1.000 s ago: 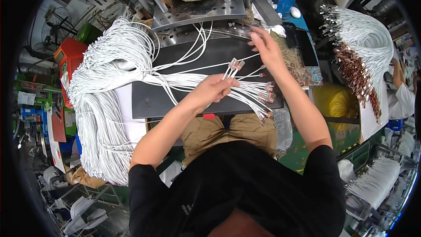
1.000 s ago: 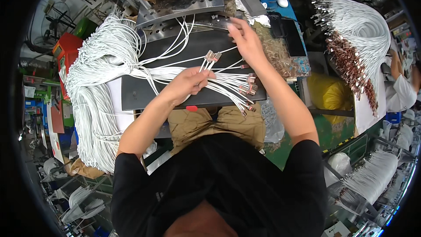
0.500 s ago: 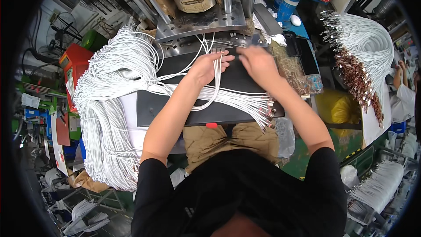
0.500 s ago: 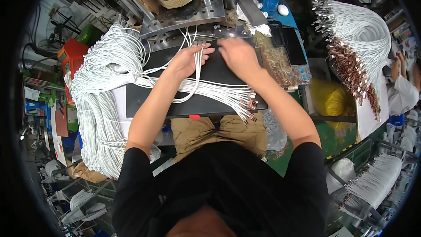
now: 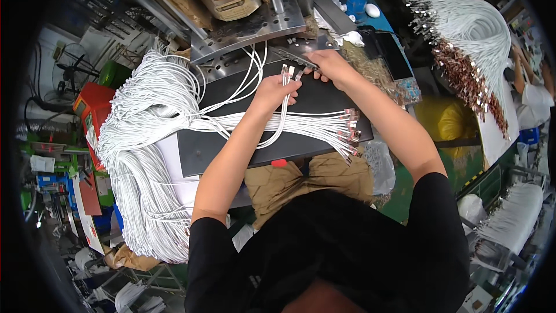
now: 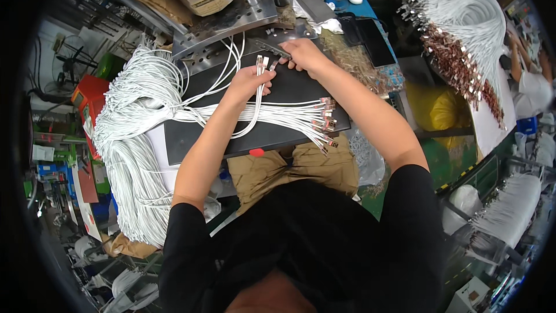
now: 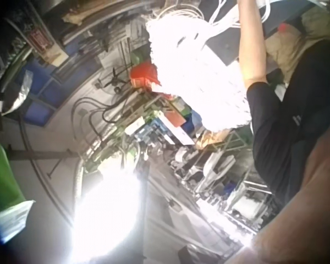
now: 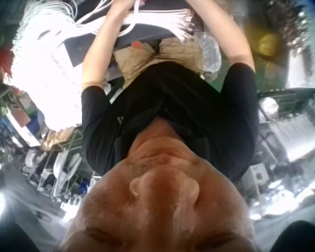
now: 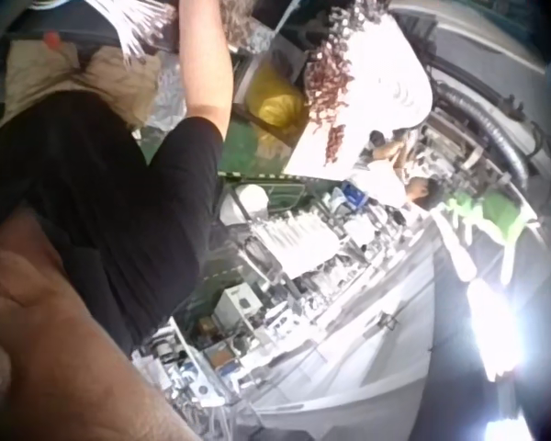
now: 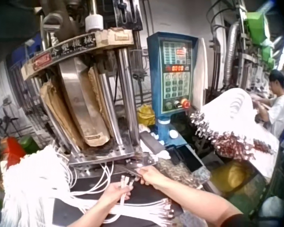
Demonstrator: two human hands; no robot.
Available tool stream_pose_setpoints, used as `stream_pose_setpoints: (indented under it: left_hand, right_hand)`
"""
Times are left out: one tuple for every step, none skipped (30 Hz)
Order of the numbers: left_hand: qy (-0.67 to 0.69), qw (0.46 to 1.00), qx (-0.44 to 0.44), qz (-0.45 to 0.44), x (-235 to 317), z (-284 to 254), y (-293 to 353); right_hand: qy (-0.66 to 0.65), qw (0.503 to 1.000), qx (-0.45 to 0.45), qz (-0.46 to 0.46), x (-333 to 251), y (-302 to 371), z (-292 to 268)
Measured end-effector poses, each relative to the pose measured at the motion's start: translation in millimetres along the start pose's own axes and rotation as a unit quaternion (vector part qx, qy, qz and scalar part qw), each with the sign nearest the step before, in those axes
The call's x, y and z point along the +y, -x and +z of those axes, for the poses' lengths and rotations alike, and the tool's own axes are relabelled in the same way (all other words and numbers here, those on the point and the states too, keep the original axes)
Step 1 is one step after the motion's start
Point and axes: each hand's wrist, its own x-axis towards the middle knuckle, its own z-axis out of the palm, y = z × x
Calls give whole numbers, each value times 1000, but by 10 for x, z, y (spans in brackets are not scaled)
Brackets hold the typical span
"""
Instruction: Manually grouping and inserting bundles of electrical wires into a processing machine.
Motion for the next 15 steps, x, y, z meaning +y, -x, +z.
stream_pose_setpoints:
  left_hand:
    - [-20, 1000, -3, 3, -8, 3, 1]
    - [-39, 999, -6, 6, -16, 16, -1]
    - [-40, 999, -9, 5, -9, 36, -8]
    - [-43, 999, -11, 9, 5, 57, -18]
    - [-45, 999, -12, 13, 16, 68, -27]
    - [-48, 999, -13, 16, 24, 78, -30]
    - [-48, 999, -12, 15, 28, 90, -27]
    - [-38, 999, -16, 22, 19, 102, -14]
    - [-29, 999, -19, 28, 15, 114, 2]
    - [-19, 999, -23, 35, 16, 118, 21]
    - [-19, 999, -21, 34, 19, 114, 43]
    - [0, 1000, -12, 25, 29, 108, 71]
    - [17, 1000, -8, 17, 63, 123, 78]
    - [34, 999, -3, 10, 88, 132, 75]
    - [35, 999, -2, 9, 71, 93, 78]
  right_hand:
    - [-19, 1000, 8, 10, 24, 11, 28]
    - [-38, 999, 15, 20, 58, 23, 39]
    - [-39, 999, 18, 21, 120, 20, 48]
    - [-3, 999, 35, -25, 215, 4, 69]
    - [34, 996, 50, -71, 257, 8, 110]
    - [70, 988, 64, -118, 290, 6, 135]
    - [70, 989, 64, -117, 322, 10, 138]
    - [97, 985, 73, -119, 250, 99, 160]
    - [124, 981, 83, -120, 170, 188, 179]
    - [151, 977, 93, -122, 136, 227, 193]
    - [151, 977, 91, -121, 178, 204, 203]
    - [125, 980, 73, -139, 261, 155, 209]
    - [98, 981, 60, -156, 314, 120, 175]
    - [72, 981, 47, -174, 356, 81, 123]
    - [72, 981, 45, -173, 331, 69, 83]
